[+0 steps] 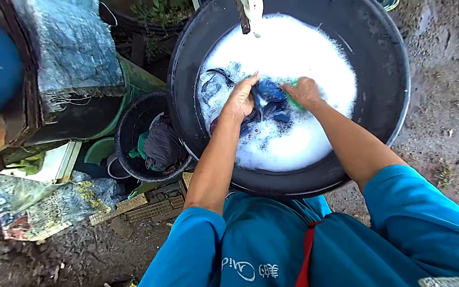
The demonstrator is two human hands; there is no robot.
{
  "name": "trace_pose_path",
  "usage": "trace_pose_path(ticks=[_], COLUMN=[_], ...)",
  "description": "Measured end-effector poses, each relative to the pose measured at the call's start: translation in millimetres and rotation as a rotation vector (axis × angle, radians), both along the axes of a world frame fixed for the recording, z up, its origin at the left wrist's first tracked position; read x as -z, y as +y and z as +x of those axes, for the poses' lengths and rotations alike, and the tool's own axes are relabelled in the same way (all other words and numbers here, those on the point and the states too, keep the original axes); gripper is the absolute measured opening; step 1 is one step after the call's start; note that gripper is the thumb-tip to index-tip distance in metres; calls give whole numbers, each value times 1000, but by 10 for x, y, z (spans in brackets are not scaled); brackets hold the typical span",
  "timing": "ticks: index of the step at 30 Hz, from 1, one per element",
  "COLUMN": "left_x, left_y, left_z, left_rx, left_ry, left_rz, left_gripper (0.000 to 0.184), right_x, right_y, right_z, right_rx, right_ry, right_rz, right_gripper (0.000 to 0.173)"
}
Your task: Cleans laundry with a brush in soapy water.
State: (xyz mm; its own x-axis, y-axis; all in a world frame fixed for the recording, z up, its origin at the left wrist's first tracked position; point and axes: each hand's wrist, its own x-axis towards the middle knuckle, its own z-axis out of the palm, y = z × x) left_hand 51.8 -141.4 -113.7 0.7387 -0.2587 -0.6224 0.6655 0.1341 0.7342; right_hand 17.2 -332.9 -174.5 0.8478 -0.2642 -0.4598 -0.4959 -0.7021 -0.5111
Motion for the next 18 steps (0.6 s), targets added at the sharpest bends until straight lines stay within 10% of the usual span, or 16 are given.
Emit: trace_pose_path(ticks=[4,10,15,18], left_x=[-260,40,-676,-1202], left_y=[310,292,530,788], left_z=[41,-220,-222,-246], left_rx=[10,443,23,-94], left_ry=[-292,-62,-380,-537], left_rz=[-274,505,190,-88], left_gripper=[39,66,5,15], right_x=[36,-89,-676,-727], right_y=[-78,-186,-285,68], right_z=[12,130,-163,-334], right_rx=[87,318,-69,-350], right_ry=[-21,-152,-204,-125], right_rz=[50,400,947,972], right_gripper=[66,54,26,73])
